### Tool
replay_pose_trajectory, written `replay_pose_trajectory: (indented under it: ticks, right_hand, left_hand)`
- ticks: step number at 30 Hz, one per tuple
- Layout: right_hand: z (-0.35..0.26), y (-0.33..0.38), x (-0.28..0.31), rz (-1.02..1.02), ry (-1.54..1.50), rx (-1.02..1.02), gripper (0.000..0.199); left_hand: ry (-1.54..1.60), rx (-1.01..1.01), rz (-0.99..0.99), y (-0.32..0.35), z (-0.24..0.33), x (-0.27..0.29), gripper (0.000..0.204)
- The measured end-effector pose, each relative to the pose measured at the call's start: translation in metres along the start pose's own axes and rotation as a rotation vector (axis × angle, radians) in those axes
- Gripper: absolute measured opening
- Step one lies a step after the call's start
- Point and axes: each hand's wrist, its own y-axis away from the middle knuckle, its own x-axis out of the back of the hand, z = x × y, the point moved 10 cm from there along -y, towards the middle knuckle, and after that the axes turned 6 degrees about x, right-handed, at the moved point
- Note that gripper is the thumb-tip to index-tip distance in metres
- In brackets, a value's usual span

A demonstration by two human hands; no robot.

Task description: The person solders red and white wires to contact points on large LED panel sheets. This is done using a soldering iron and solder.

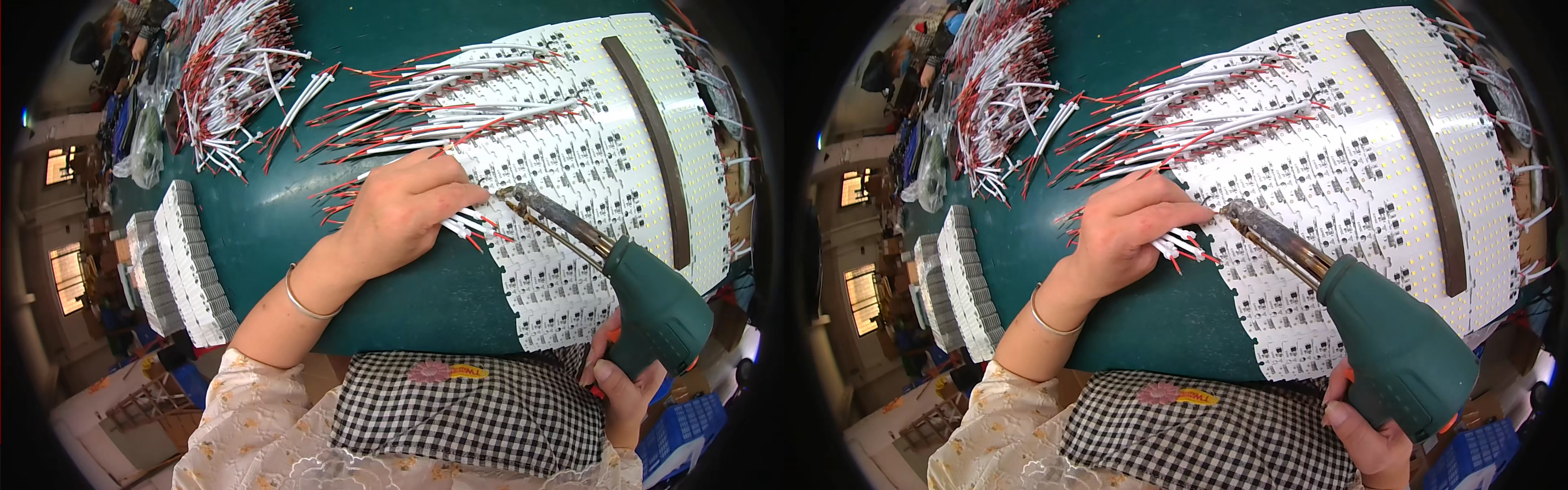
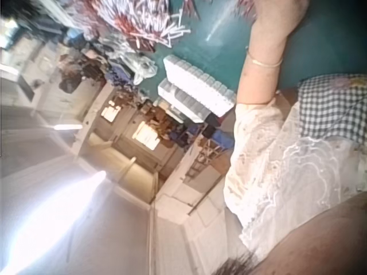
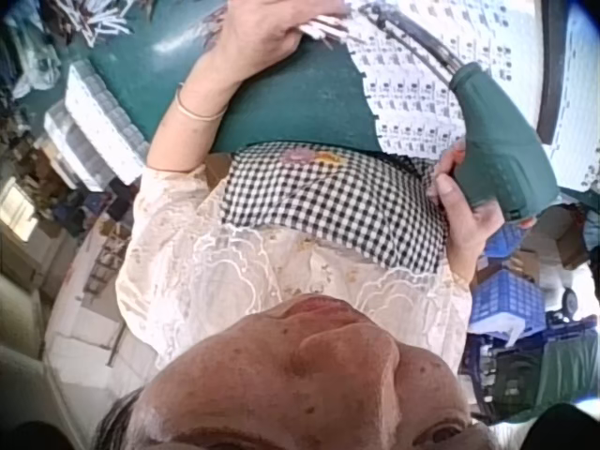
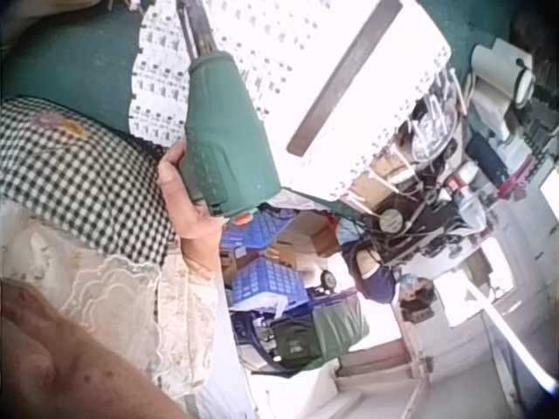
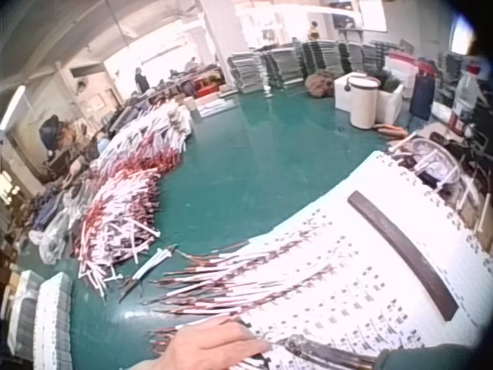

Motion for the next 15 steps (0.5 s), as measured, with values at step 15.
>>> replay_pose_trajectory:
  ticks: [15]
  right_hand:
    - [0.011,0.003,0.004,-0.02,0.131,0.054,0.044]
  left_hand:
    - [-0.129,-0.034,0.0,0.002,0.011,-0.001,0.036]
